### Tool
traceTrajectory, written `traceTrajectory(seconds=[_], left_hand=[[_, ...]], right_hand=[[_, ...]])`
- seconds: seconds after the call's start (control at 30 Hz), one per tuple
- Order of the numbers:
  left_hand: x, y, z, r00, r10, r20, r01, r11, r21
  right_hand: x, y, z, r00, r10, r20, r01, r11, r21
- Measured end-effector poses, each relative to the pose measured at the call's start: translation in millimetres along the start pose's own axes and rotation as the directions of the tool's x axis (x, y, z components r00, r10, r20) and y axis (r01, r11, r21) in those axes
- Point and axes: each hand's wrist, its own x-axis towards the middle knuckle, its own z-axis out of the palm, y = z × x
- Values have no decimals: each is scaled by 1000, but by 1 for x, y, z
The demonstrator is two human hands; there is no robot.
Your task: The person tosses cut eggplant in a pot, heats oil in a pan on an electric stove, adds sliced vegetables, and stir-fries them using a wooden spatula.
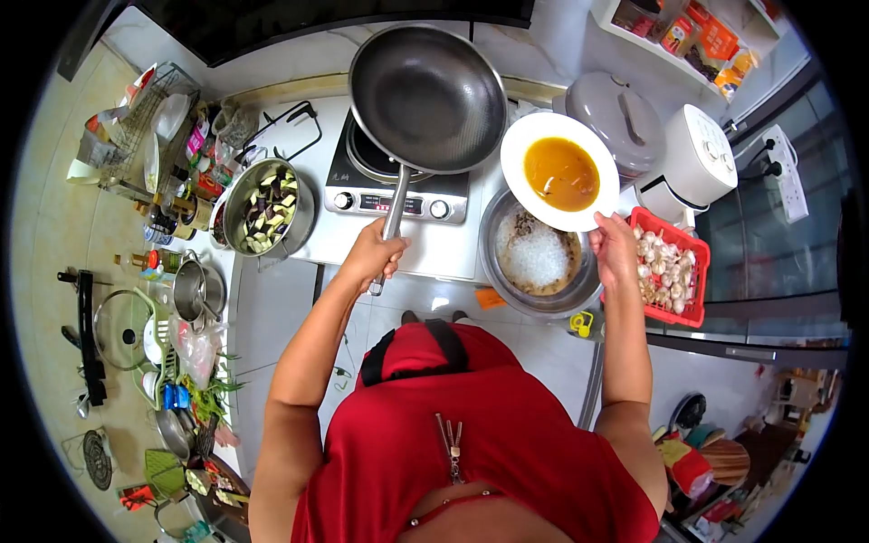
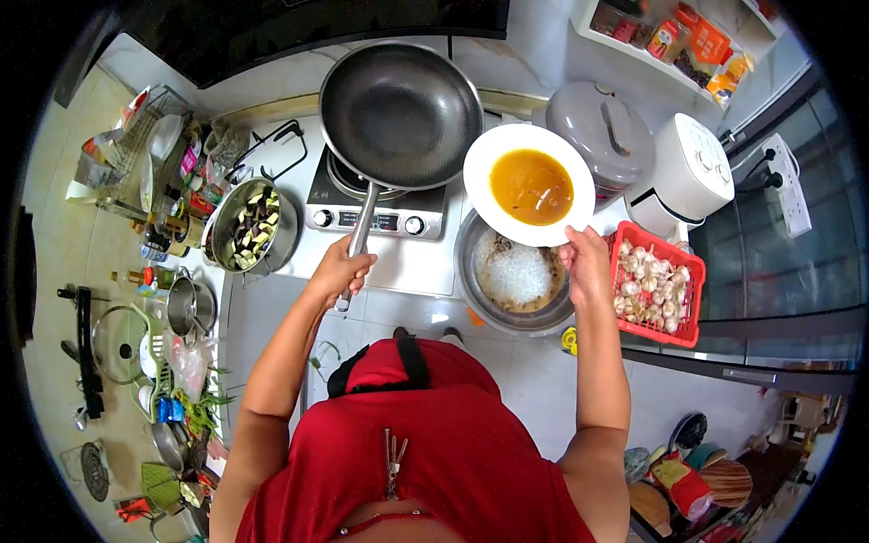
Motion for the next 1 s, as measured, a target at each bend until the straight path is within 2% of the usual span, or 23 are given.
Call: traceTrajectory(seconds=[0.23,0.63,1.0], left_hand=[[13,-16,-16,997,-71,32,77,963,-257],[32,-44,-37,992,-81,95,114,897,-427],[30,-52,-43,988,-85,130,133,896,-423]], right_hand=[[3,8,15,999,28,45,-28,1000,1],[12,11,54,994,40,102,-40,999,-4],[24,19,67,993,62,103,-62,998,-3]])
